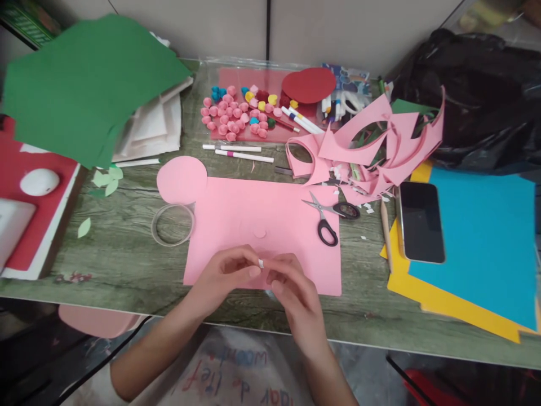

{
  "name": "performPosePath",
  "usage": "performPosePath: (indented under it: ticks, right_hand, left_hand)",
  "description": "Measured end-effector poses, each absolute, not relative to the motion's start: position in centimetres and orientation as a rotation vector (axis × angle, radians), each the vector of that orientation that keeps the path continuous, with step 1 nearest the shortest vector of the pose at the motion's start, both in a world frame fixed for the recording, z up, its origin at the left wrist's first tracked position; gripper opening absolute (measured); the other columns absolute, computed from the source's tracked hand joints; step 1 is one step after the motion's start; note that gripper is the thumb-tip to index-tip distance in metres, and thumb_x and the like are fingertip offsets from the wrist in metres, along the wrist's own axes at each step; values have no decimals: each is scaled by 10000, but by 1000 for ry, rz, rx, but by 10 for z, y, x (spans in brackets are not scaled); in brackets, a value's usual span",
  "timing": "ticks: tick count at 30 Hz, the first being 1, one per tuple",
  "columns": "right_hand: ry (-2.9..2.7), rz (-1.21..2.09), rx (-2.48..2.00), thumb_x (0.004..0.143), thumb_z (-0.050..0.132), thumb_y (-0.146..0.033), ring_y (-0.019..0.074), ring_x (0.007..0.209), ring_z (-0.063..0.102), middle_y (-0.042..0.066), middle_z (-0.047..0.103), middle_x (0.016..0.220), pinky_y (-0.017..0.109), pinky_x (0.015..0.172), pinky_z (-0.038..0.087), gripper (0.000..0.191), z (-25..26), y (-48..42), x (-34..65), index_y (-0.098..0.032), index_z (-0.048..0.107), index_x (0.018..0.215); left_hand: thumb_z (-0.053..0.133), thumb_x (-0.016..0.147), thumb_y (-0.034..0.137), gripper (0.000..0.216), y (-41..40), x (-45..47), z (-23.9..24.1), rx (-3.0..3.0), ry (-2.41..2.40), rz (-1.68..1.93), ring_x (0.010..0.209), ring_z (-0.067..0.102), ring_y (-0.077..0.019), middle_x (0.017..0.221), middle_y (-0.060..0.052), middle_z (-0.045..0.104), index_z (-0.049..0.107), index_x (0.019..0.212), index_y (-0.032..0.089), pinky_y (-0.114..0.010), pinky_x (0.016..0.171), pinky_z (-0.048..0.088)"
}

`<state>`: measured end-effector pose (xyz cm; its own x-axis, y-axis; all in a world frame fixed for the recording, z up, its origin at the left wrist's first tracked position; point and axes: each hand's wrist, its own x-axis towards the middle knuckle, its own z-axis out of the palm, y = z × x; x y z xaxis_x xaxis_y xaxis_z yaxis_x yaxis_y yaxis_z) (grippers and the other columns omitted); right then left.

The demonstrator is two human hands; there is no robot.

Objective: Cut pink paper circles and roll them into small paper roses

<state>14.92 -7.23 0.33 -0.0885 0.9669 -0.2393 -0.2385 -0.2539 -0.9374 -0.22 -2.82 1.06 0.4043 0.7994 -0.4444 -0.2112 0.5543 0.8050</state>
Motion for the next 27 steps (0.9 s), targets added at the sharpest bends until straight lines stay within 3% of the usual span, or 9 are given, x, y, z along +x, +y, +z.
performPosePath:
  ticks: [4,7,10,13,18,24,27]
  right_hand:
    - [-1183,1386,-1304,864,501,-231,185,896,484,35,485,956,318,730,400,221,3,-72,153,-304,652,1008]
    - [-1434,1043,-1533,836,544,-222,206,952,491,46,513,1010,349,772,403,208,2,-67,161,-290,654,999]
    - [-1484,728,-1710,804,581,-220,195,854,511,47,543,959,366,761,402,215,3,-63,167,-248,629,1012]
    - [-1433,772,-1660,807,580,-202,176,755,514,28,556,827,333,680,408,52,8,-64,163,-221,616,840]
    - [-1300,872,-1556,809,593,-162,171,766,530,15,558,794,312,659,413,67,15,-66,143,-226,610,815]
    - [-1257,878,-1557,806,608,-160,164,744,537,10,567,788,307,633,427,79,12,-62,132,-230,629,838]
    - [-1311,731,-1572,792,615,-137,172,748,552,16,573,796,323,641,452,109,10,-64,130,-235,635,836]
  left_hand:
    - [665,738,247,132,-31,0,8,643,921,743,643,490,-80,652,23,564,609,674,147,-205,617,356]
    - [680,713,234,150,-33,-1,6,594,918,731,606,438,-73,622,29,507,590,644,136,-205,579,322]
    - [680,709,227,153,-34,-4,6,626,956,771,603,429,-80,624,25,495,583,635,136,-214,579,316]
    - [649,746,234,103,-37,-4,5,737,1047,856,677,479,-111,693,1,559,623,695,149,-235,645,356]
    - [551,808,159,158,-45,-1,2,867,1008,948,858,547,-159,887,-41,627,682,891,190,-287,785,401]
    - [543,798,130,205,-51,-2,5,989,1043,972,809,547,-158,884,-56,619,687,932,187,-282,726,427]
    - [528,799,101,241,-54,0,5,1014,1046,984,811,545,-154,896,-55,615,678,961,196,-279,721,431]
